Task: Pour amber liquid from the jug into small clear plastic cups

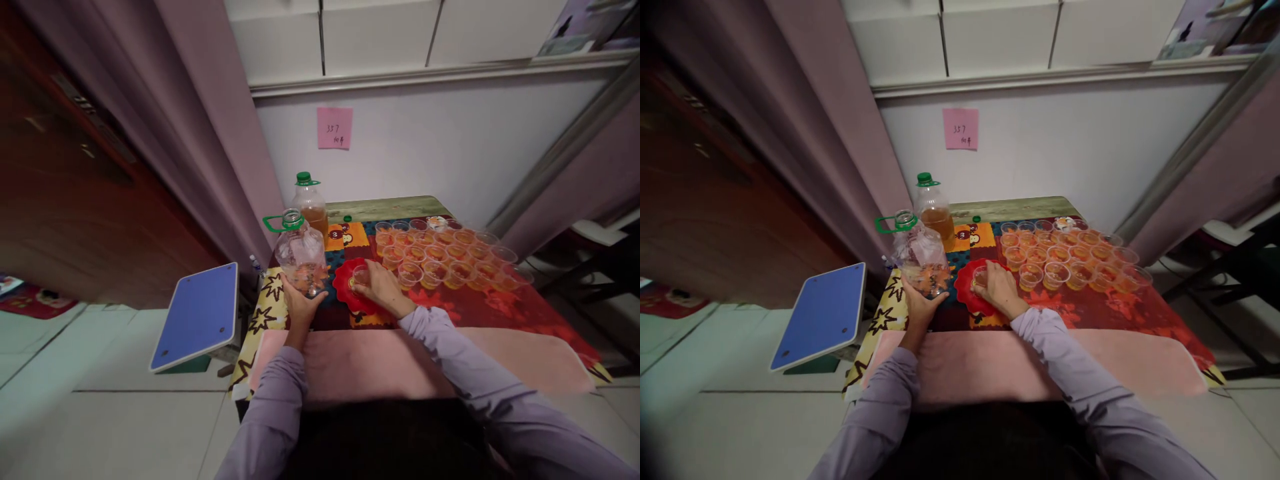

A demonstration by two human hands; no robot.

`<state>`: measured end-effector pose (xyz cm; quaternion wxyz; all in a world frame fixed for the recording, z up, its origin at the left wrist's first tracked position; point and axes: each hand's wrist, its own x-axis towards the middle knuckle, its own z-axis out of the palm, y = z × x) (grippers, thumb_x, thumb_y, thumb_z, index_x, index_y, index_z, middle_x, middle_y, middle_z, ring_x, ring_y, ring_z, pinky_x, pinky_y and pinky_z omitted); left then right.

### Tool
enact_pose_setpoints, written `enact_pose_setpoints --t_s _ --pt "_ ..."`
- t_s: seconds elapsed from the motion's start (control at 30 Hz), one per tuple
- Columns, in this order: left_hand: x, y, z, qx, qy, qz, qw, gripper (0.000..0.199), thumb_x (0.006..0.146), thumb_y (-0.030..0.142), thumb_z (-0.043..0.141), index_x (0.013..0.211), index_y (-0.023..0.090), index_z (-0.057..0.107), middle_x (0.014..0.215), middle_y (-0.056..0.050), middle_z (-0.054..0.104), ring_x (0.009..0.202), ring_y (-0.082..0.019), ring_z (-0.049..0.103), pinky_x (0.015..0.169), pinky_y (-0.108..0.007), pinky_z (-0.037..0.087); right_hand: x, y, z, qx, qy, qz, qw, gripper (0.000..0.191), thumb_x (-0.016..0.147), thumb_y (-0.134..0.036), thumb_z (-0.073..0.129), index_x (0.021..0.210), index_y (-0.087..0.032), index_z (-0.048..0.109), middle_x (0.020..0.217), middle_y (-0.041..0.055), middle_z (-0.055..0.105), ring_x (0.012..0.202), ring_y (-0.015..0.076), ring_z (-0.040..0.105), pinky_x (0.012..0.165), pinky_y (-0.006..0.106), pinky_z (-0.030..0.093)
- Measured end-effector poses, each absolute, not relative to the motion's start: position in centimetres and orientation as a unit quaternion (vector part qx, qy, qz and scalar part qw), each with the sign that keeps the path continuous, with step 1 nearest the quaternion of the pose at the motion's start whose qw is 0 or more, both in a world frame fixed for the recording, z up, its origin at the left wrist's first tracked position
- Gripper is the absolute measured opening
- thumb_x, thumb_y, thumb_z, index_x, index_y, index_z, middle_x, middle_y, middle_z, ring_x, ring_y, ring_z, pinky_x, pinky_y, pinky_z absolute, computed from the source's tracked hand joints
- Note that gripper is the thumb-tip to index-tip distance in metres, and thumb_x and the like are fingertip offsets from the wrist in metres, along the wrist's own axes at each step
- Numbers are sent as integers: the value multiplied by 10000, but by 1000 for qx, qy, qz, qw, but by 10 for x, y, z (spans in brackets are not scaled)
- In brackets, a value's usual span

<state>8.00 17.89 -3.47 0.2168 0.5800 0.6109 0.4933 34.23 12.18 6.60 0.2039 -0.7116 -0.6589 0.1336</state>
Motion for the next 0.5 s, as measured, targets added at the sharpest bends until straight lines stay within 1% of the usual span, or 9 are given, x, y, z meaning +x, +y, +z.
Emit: enact_pose_setpoints --t_s 0.1,0.17,0.23,0.33,0.43,0.5 --pt "80 179 -35 580 610 494 217 1620 509 458 1075 1773 117 121 1801 -351 319 1712 -476 340 1399 -610 292 336 122 70 -728 -645 129 194 706 967 -438 795 1566 -122 597 1511 267 695 1354 401 718 1137 511 568" --pt "80 179 -34 579 611 494 219 1619 519 458 1070 1771 99 110 1799 -367 306 1716 -480 327 1400 -614 286 334 119 75 -729 -640 126 208 670 960 -426 786 1543 -137 626 1484 244 714 1339 386 727 1121 482 578" --pt "81 179 -33 577 610 496 220 1605 537 452 1062 1770 88 100 1803 -374 287 1723 -474 311 1405 -606 275 336 113 81 -721 -640 118 239 683 939 -431 795 1534 -134 640 1470 235 725 1340 387 726 1123 486 581" --pt "81 179 -31 575 605 504 221 1571 569 428 1048 1773 117 87 1823 -350 257 1738 -451 282 1415 -594 255 349 97 90 -699 -636 104 311 714 876 -436 840 1509 -155 665 1474 214 739 1325 385 735 1126 511 589" --pt "81 180 -31 573 602 511 219 1569 571 419 1047 1775 140 80 1832 -329 244 1746 -439 264 1420 -587 247 375 72 96 -684 -619 100 374 717 835 -442 866 1483 -194 684 1420 173 782 1240 358 776 1082 510 616" --pt "80 181 -31 573 604 510 215 1573 560 412 1050 1771 127 87 1829 -335 241 1751 -438 247 1425 -575 239 395 53 97 -695 -599 90 388 714 819 -454 870 1467 -211 694 1347 151 814 1171 348 798 1029 502 633"
